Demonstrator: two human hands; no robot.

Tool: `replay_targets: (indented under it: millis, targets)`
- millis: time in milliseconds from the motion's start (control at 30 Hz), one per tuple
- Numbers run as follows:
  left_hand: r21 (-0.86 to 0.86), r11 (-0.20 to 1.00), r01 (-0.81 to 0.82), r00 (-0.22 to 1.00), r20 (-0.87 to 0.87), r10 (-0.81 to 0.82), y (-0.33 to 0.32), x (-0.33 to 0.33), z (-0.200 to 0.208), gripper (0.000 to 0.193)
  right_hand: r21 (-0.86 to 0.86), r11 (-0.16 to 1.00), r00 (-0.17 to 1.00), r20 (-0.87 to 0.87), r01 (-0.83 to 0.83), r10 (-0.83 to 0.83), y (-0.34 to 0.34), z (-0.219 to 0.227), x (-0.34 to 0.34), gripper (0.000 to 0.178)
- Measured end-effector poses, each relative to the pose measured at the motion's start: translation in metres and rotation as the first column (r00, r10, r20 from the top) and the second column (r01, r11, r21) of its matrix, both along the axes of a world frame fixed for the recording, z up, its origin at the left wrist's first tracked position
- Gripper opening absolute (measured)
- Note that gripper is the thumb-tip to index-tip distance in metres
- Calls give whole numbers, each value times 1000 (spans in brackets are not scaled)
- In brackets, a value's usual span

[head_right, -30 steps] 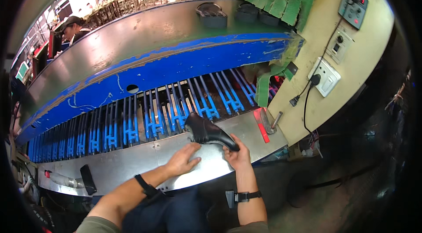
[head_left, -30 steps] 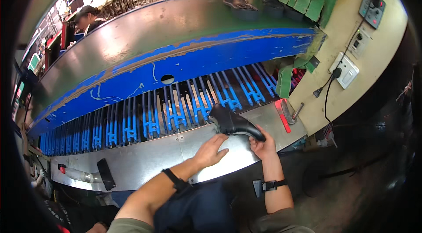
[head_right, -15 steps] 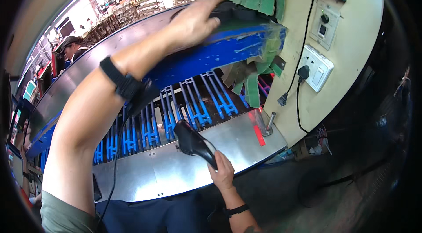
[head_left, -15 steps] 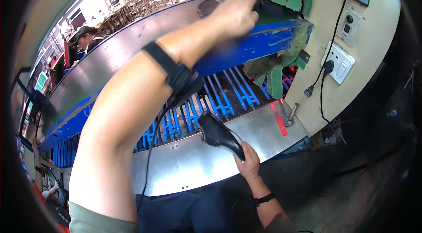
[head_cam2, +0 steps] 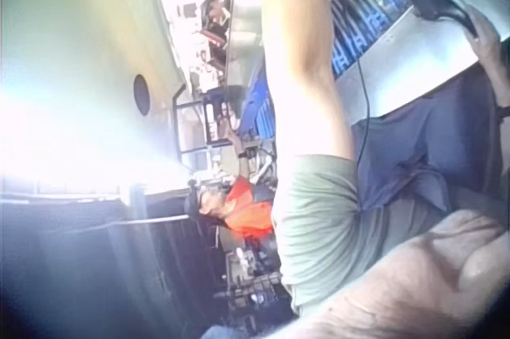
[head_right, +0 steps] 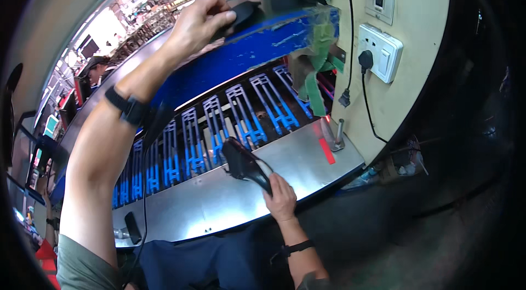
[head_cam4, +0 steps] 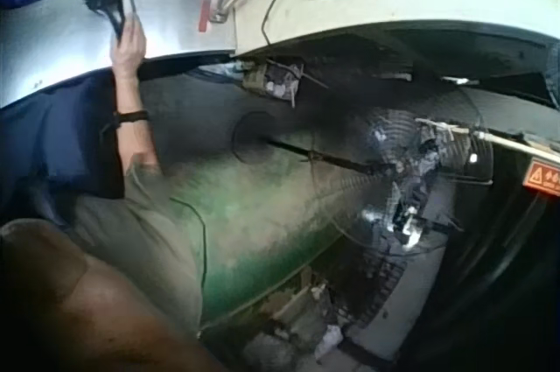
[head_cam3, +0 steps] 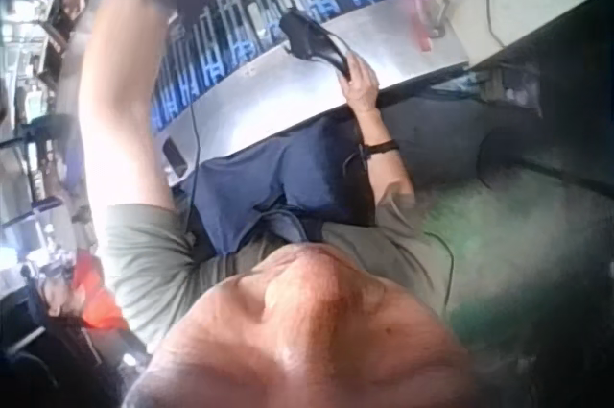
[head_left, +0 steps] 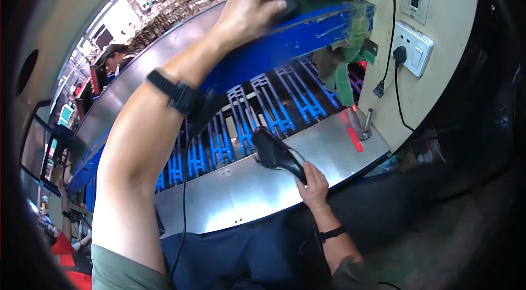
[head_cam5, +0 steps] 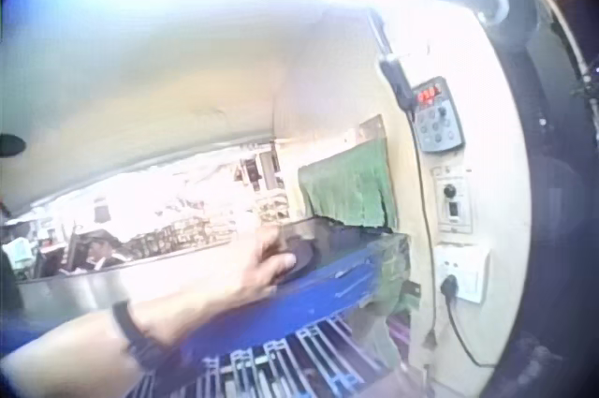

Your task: Inspecting the sole and upper of a black shoe on a manufacturing assembly line.

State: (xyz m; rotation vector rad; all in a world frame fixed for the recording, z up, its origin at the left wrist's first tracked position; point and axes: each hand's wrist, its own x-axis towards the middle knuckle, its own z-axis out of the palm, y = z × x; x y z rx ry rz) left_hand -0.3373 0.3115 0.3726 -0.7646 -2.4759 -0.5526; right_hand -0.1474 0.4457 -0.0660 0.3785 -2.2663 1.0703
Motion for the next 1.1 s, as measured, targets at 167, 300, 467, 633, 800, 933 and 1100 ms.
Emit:
replay_targets:
  millis: [167,300,467,633,800,933,1100]
  targets:
    - [-40,964,264,958,-108,-267,-68,198,20,18,-2,1000,1000,-19,-11,11,0,-9,1,64]
    - [-204,871,448,894,68,-444,-137,395,-16,17,-63,997,998,39,-39,41,-1,-1,2,60]
    - [-292,917,273,838,540,-78,-175,598,-182,16,189,979,994,-70,-74,88,-18,89,17,54]
    - [56,985,-162,775,626,91,-221,663,-310,21,240,953,951,-200,-184,234,-40,217,82,45]
    - [563,669,-485,778,628,35,-268,676,-326,15,-327,807,759,293,-492,581,-84,225,184,40]
    - [665,191,-722,600,464,652,-339,653,-352,35,-496,750,583,479,-437,656,-158,156,256,45]
    - [499,249,-830,557,724,407,-390,617,-390,47,-732,579,341,474,-359,812,-174,139,270,26]
